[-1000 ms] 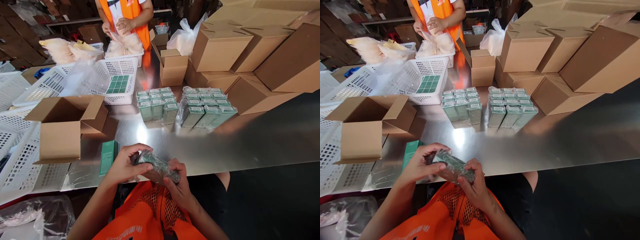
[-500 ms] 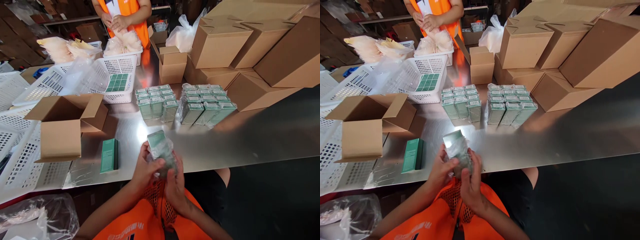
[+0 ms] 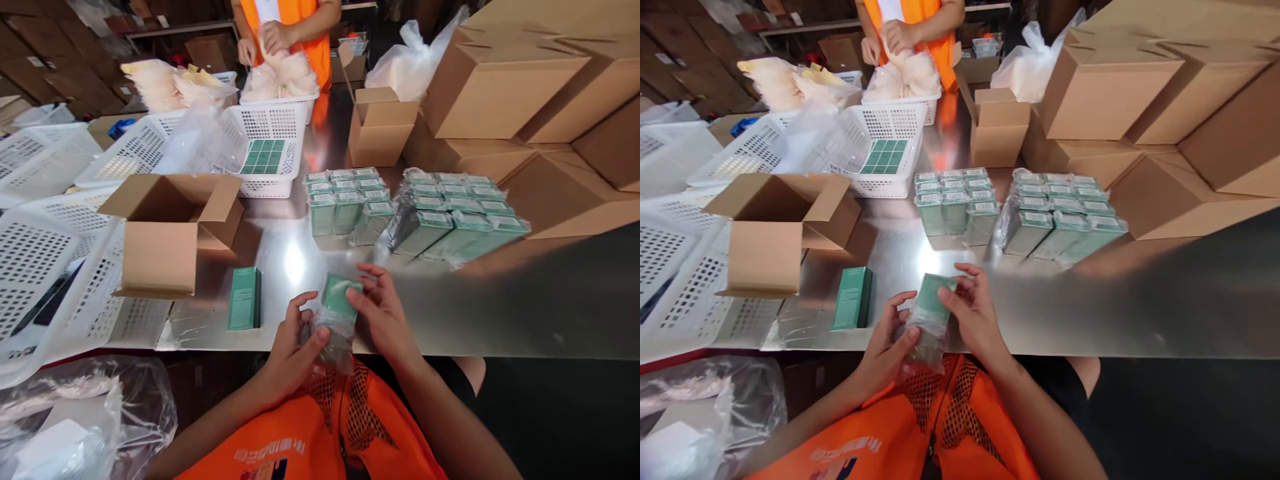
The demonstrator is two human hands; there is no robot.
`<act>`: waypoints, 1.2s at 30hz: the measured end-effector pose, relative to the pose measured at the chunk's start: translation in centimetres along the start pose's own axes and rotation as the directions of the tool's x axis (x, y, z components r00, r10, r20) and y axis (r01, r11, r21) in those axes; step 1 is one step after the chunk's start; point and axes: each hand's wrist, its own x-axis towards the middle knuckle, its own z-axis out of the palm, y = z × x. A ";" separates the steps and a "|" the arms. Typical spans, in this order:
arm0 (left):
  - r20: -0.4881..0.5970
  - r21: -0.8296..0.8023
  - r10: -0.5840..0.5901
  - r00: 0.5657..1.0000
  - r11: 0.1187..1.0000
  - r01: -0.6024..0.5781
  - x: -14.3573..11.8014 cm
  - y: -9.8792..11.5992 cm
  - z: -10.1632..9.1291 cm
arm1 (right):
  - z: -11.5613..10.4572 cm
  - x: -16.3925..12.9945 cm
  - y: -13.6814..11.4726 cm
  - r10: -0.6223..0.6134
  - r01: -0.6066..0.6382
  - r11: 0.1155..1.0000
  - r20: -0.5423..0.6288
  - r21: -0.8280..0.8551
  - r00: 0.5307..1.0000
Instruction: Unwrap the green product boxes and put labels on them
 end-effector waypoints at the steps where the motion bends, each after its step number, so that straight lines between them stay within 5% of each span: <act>1: -0.089 0.057 0.073 0.993 0.996 -0.068 -0.2 -0.4 -0.2 | 0.6 1.0 -0.6 -0.005 0.007 0.999 -0.037 0.053 0.999; 4: -0.206 0.312 0.302 0.931 0.922 -0.230 -0.6 -0.6 -1.3 | 2.7 4.1 -1.2 -0.002 0.014 0.994 -0.107 0.112 0.994; 7: -0.078 0.528 0.516 0.853 0.747 -0.404 -1.5 0.7 -3.0 | 5.0 6.7 0.3 0.042 -0.040 0.999 -0.059 0.035 0.997; 10: 0.083 0.699 0.692 0.717 0.472 -0.537 -3.3 1.7 -5.7 | 7.1 7.4 3.1 0.024 -0.005 0.967 0.071 -0.256 0.997; 12: 0.052 0.799 0.755 0.654 0.361 -0.481 -4.6 2.0 -7.8 | 8.0 6.7 4.7 -0.092 0.164 0.843 0.162 -0.512 0.982; 15: -0.247 0.811 0.740 0.625 0.511 -0.284 -6.1 2.4 -10.7 | 8.4 4.8 5.7 -0.173 0.412 0.562 0.385 -0.717 0.906; 18: -0.481 0.629 0.665 0.571 0.716 -0.304 -6.7 3.0 -12.8 | 8.2 3.0 5.3 -0.037 0.528 0.441 0.573 -0.726 0.819; 20: -0.414 0.648 0.679 0.607 0.688 -0.327 -6.6 3.3 -13.8 | 8.2 2.2 5.1 0.043 0.575 0.409 0.644 -0.709 0.764; 22: -0.221 0.810 0.672 0.707 0.530 -0.251 -6.0 3.1 -14.3 | 8.4 1.9 5.2 0.076 0.601 0.394 0.676 -0.696 0.733; 24: -0.039 0.922 0.551 0.834 0.342 -0.182 -5.0 2.3 -14.4 | 8.5 2.1 5.5 0.078 0.591 0.402 0.669 -0.700 0.739; 27: 0.058 0.960 0.276 0.959 0.250 -0.130 -3.2 0.8 -14.1 | 8.8 2.9 5.9 0.072 0.578 0.439 0.668 -0.688 0.741; 30: 0.071 0.971 0.142 0.987 0.215 -0.101 -2.2 -0.3 -14.0 | 9.5 3.6 6.3 0.084 0.583 0.456 0.684 -0.673 0.724; 36: 0.063 0.963 0.215 0.974 0.243 -0.116 -2.6 -0.6 -15.8 | 12.1 3.1 6.4 0.117 0.606 0.406 0.696 -0.684 0.708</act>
